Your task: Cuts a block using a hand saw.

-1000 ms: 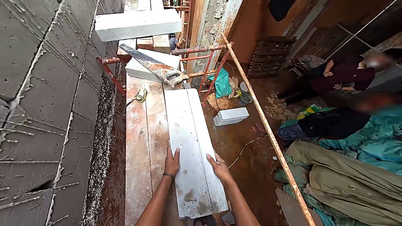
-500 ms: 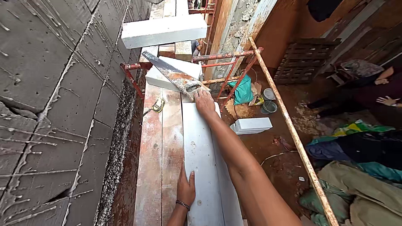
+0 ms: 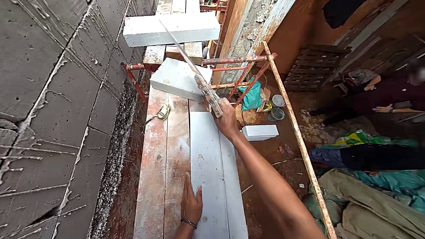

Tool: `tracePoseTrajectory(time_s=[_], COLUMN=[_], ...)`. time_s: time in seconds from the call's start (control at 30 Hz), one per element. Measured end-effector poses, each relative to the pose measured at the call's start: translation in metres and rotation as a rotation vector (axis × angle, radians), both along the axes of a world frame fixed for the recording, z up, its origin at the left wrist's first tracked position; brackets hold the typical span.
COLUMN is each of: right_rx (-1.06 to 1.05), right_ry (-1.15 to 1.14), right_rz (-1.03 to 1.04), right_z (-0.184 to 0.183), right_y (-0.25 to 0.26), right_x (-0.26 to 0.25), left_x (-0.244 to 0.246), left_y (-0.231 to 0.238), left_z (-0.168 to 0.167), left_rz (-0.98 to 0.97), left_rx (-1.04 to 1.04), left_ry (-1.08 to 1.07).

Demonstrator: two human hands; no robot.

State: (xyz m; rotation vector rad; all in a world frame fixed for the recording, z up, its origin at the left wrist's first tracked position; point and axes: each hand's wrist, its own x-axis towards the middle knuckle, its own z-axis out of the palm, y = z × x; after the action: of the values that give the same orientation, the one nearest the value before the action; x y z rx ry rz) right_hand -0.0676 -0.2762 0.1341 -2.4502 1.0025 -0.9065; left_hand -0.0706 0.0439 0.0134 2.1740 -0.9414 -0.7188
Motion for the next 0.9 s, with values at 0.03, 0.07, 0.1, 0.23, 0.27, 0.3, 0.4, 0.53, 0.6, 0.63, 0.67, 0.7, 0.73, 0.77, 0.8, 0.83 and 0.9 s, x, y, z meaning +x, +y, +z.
tracePoseTrajectory(time_s=[0.03, 0.07, 0.1, 0.23, 0.27, 0.3, 0.4, 0.53, 0.6, 0.63, 0.67, 0.7, 0.73, 0.77, 0.8, 0.83, 0.9], right_rx=[-0.005, -0.030, -0.065, -0.032, 0.031, 0.098, 0.234, 0.312, 0.331, 0.342, 0.357, 0.366, 0.375, 0.387, 0.400, 0.407, 0.400], right_ry=[-0.067, -0.111, -0.121, -0.122, -0.156, -0.207, -0.323, -0.284, -0.257, -0.235, -0.224, -0.222, -0.217, -0.218, -0.220, -0.218, -0.205], right_rz=[-0.039, -0.085, -0.137, -0.347, -0.386, -0.423, -0.517, -0.493, -0.483, -0.498, -0.514, -0.528, -0.542, -0.554, -0.565, -0.569, -0.578], right_z=[0.017, 0.034, 0.052, 0.114, 0.124, 0.131, 0.139, 0.135, 0.128, 0.125, 0.121, 0.116, 0.112, 0.107, 0.105, 0.103, 0.103], right_y=[0.026, 0.050, 0.073, 0.158, 0.172, 0.184, 0.208, 0.215, 0.209, 0.206, 0.202, 0.199, 0.196, 0.196, 0.197, 0.198, 0.200], right_x=[-0.025, -0.050, -0.075, -0.144, -0.151, -0.155, -0.153, -0.144, -0.136, -0.131, -0.126, -0.121, -0.117, -0.113, -0.109, -0.106, -0.101], left_x=[-0.001, 0.000, 0.003, 0.034, 0.044, 0.053, 0.078, 0.079, 0.079, 0.079, 0.080, 0.081, 0.081, 0.081, 0.081, 0.080, 0.080], left_y=[-0.003, -0.011, -0.026, -0.134, -0.165, -0.192, -0.242, -0.244, -0.244, -0.244, -0.245, -0.245, -0.245, -0.245, -0.244, -0.245, -0.247], left_z=[0.004, 0.007, 0.012, 0.043, 0.047, 0.047, 0.030, 0.016, 0.016, 0.016, 0.016, 0.015, 0.014, 0.011, 0.009, 0.010, 0.012], left_rz=[-0.010, -0.010, -0.006, -0.132, -0.214, -0.300, -0.492, -0.511, -0.502, -0.500, -0.497, -0.492, -0.485, -0.480, -0.476, -0.473, -0.470], left_rx=[0.015, 0.023, 0.016, 0.033, 0.070, 0.105, 0.170, 0.204, 0.215, 0.215, 0.210, 0.200, 0.191, 0.185, 0.180, 0.178, 0.172], left_ry=[-0.105, -0.217, -0.298, -0.304, -0.292, -0.294, -0.359, -0.468, -0.474, -0.476, -0.480, -0.484, -0.486, -0.488, -0.492, -0.493, -0.486])
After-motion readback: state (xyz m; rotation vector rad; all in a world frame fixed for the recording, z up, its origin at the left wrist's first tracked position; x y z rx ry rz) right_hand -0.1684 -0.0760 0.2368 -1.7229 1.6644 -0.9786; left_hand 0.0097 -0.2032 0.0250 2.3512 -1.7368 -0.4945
